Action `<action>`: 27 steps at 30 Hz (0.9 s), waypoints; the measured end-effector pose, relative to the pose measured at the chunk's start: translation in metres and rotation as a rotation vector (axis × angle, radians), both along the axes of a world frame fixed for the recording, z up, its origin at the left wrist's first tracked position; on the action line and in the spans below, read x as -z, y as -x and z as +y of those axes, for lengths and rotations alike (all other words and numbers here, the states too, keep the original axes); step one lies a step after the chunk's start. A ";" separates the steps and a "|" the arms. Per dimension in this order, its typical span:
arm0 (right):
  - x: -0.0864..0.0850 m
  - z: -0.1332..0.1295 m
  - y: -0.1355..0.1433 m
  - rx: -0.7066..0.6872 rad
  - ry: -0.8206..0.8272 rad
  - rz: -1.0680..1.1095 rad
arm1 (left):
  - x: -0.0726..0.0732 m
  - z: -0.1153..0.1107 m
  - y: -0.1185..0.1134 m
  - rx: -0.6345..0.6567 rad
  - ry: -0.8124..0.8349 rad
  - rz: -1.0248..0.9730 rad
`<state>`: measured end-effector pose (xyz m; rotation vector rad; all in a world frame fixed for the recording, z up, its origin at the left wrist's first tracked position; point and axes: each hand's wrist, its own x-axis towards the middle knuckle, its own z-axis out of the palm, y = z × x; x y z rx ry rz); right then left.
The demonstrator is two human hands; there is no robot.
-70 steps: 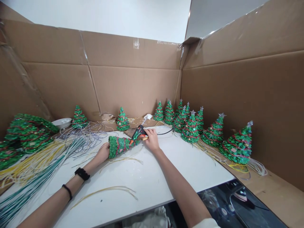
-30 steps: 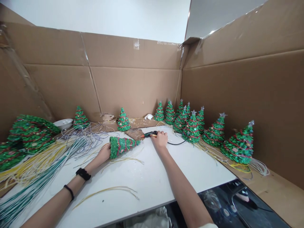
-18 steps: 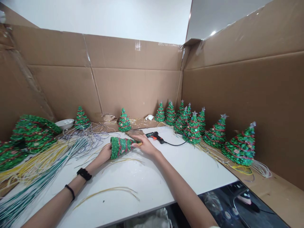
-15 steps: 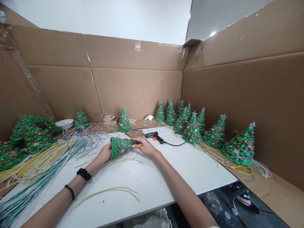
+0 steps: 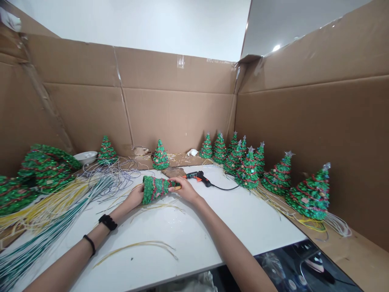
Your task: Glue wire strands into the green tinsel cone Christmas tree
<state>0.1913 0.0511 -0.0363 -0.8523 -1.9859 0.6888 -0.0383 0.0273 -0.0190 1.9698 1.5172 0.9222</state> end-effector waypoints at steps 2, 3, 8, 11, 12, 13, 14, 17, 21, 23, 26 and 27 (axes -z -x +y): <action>0.002 0.001 0.001 -0.005 -0.003 0.001 | -0.001 -0.001 -0.001 -0.002 -0.010 -0.005; 0.003 0.002 0.001 -0.005 -0.005 0.002 | -0.002 -0.002 -0.001 -0.007 -0.011 -0.009; 0.005 0.003 0.002 0.015 0.004 0.011 | -0.001 -0.001 -0.001 -0.014 0.002 -0.046; 0.006 0.004 0.002 0.026 -0.003 0.011 | 0.000 0.000 -0.001 -0.020 0.002 -0.047; 0.006 0.004 0.002 0.032 -0.007 0.008 | 0.000 0.000 -0.001 -0.017 0.000 -0.049; 0.007 0.004 0.002 0.038 -0.011 0.003 | 0.000 0.000 -0.001 -0.013 -0.002 -0.053; 0.007 0.004 0.002 0.043 -0.015 -0.001 | -0.001 0.000 -0.001 -0.009 -0.005 -0.056; 0.008 0.003 0.003 0.061 -0.030 -0.003 | -0.001 0.000 -0.001 -0.007 -0.002 -0.056; 0.008 0.002 0.004 0.087 -0.028 -0.008 | 0.001 0.001 0.000 -0.007 0.001 -0.045; 0.008 0.001 0.005 0.098 -0.027 -0.013 | 0.001 0.000 0.000 -0.014 -0.010 -0.035; 0.007 0.000 0.006 0.115 -0.029 -0.020 | 0.000 0.000 0.000 -0.028 -0.017 -0.025; 0.007 0.000 0.006 0.119 -0.029 -0.021 | 0.000 -0.001 0.000 -0.031 -0.017 -0.024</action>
